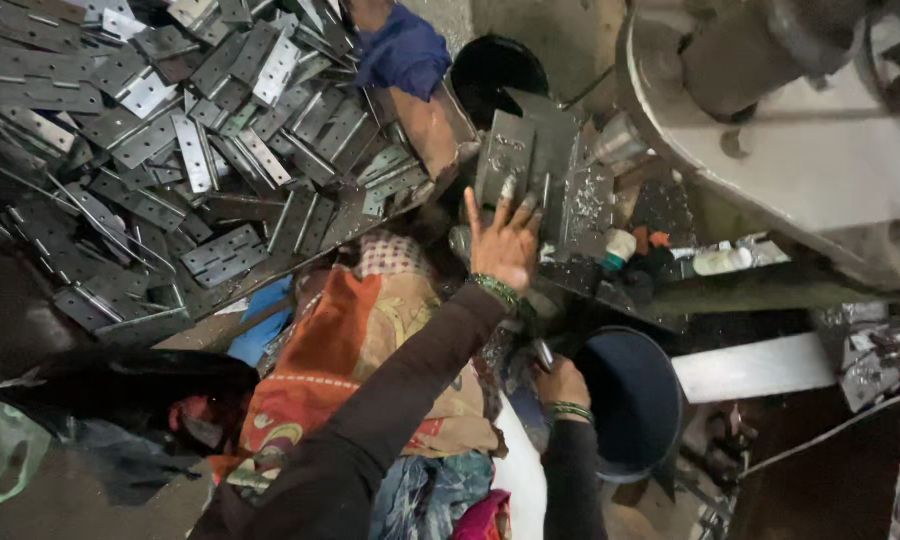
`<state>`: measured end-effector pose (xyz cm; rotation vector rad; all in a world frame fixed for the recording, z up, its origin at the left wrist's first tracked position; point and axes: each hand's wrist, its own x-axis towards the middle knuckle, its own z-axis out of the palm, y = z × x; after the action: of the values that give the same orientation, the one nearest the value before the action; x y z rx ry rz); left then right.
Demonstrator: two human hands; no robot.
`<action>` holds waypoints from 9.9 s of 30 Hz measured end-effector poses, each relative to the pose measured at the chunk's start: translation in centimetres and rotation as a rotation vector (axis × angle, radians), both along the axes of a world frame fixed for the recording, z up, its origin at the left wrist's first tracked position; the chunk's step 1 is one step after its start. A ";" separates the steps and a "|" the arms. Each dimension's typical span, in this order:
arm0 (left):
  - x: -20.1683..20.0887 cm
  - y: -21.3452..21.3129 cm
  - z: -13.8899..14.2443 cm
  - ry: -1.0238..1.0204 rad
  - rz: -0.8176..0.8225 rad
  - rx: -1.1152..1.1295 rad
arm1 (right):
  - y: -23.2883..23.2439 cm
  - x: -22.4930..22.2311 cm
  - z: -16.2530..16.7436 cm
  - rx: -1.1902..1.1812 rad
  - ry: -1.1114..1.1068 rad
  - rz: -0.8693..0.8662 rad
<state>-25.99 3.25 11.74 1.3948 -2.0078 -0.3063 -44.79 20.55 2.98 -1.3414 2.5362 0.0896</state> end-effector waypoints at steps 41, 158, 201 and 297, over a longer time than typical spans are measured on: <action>-0.5 -5.6 0.1 -0.121 -0.019 -0.068 | 0.4 -1.0 -1.0 -0.079 -0.006 0.012; 0.2 -3.0 -0.8 -0.129 -0.048 -0.009 | -0.1 -1.1 -5.8 -0.073 -0.027 0.051; -1.1 -7.4 0.1 -0.300 -0.030 0.033 | -0.2 2.2 3.2 -0.054 -0.031 0.038; 30.3 1.6 -9.9 -0.349 0.547 0.354 | -1.1 3.6 1.0 0.091 -0.357 -0.099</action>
<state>4.30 4.85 1.88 2.2841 -1.7858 -0.1820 -41.23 19.50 3.94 -1.0848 2.2626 -0.0498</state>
